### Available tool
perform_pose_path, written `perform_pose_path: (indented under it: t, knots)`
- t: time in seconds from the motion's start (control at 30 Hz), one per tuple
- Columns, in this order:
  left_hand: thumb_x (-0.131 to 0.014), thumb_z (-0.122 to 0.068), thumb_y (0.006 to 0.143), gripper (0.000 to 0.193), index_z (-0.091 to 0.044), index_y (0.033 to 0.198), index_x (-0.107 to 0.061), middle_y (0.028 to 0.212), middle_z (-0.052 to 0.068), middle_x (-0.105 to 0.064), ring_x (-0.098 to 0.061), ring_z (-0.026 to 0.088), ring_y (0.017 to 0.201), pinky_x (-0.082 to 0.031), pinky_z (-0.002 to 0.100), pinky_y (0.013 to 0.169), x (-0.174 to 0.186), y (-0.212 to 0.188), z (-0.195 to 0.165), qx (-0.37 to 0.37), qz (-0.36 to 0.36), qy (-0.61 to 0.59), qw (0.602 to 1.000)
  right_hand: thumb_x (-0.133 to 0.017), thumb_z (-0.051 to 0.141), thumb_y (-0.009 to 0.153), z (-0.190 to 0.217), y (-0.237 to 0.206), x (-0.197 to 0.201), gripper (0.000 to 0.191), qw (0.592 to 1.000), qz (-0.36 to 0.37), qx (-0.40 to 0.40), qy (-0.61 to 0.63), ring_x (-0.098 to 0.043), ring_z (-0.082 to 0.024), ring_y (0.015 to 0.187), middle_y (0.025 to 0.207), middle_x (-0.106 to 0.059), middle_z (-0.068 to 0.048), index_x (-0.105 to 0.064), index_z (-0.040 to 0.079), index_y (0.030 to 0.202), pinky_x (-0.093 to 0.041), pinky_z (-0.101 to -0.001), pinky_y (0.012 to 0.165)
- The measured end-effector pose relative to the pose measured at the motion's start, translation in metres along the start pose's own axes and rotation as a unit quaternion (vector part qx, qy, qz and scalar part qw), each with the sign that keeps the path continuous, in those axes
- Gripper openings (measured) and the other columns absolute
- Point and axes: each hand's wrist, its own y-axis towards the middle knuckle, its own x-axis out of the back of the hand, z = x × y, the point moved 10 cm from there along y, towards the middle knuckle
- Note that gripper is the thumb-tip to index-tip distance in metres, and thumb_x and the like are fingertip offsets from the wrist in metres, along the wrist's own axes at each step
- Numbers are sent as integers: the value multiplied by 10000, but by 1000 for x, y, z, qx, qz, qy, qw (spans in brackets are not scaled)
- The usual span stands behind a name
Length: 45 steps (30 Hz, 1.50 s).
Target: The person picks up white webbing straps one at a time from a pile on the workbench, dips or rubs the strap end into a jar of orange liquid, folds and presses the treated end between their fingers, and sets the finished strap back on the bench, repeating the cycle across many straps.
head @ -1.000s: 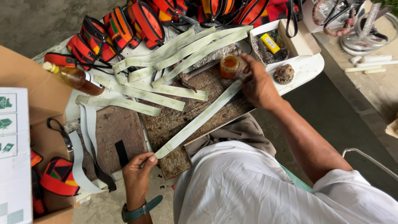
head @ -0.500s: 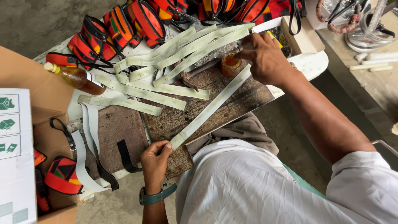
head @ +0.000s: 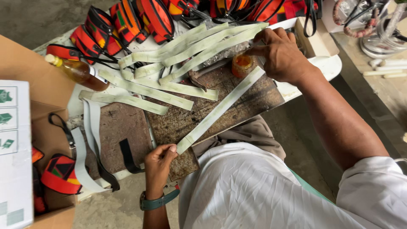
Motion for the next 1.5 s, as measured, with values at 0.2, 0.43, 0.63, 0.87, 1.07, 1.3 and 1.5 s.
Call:
perform_pose_path:
  t: [0.2, 0.43, 0.63, 0.87, 1.07, 1.3, 1.5]
  knots:
    - [-741, -90, 889, 247, 48, 1093, -720, 965, 134, -778, -741, 173, 852, -604, 308, 744, 2, 1, 1, -7, 6, -24, 1000, -654, -63, 743, 17, -43, 45, 522, 983, 13, 73, 168, -531, -271, 1247, 1273, -633, -76, -763, 233, 1160, -412, -426, 1078]
    - [-688, -163, 975, 253, 20, 1143, -738, 952, 110, -769, -759, 159, 857, -618, 296, 791, 8, 2, 17, 29, 1, -29, 999, -660, -29, 744, -32, -103, -65, 1170, 799, 252, -143, 527, -640, -144, 678, 884, -735, -152, -9, 246, 1677, -506, -264, 541]
    - [-716, -153, 961, 240, 21, 1123, -748, 919, 85, -756, -727, 136, 832, -580, 264, 752, 7, 0, 12, 9, 11, -7, 1000, -682, 82, 833, -45, -100, -112, 1103, 758, 261, -211, 559, -502, -91, 522, 830, -706, -149, -57, 289, 1717, -396, -219, 429]
    - [-732, -134, 948, 235, 19, 1126, -742, 934, 83, -758, -720, 126, 837, -567, 250, 752, 4, -1, 5, 0, 16, -7, 1000, -713, 40, 810, -24, -93, -104, 1111, 818, 303, -231, 431, -553, -74, 519, 795, -729, -108, -39, 305, 1653, -394, -227, 426]
    - [-723, -134, 948, 233, 14, 1127, -742, 933, 98, -765, -726, 130, 847, -586, 265, 752, 4, -2, 0, -2, 17, 14, 1000, -742, 101, 820, -14, -88, -91, 1123, 851, 326, -207, 357, -468, -121, 453, 738, -730, -148, -20, 312, 1654, -397, -255, 414]
    - [-744, -54, 926, 207, 33, 1113, -727, 965, 113, -761, -720, 135, 863, -588, 260, 768, 5, -2, 8, -15, 24, -59, 998, -819, 156, 763, 56, -96, -81, 1231, 881, 329, -116, 321, -652, -118, 559, 710, -777, -126, 23, 268, 1653, -511, -252, 570]
    - [-753, -22, 910, 204, 41, 1096, -698, 976, 105, -748, -709, 132, 868, -589, 257, 782, 5, 1, 13, -34, 32, -132, 990, -769, 144, 761, 45, -102, -88, 1189, 899, 331, -201, 203, -695, -265, 662, 772, -733, -183, 16, 224, 1650, -585, -392, 658]
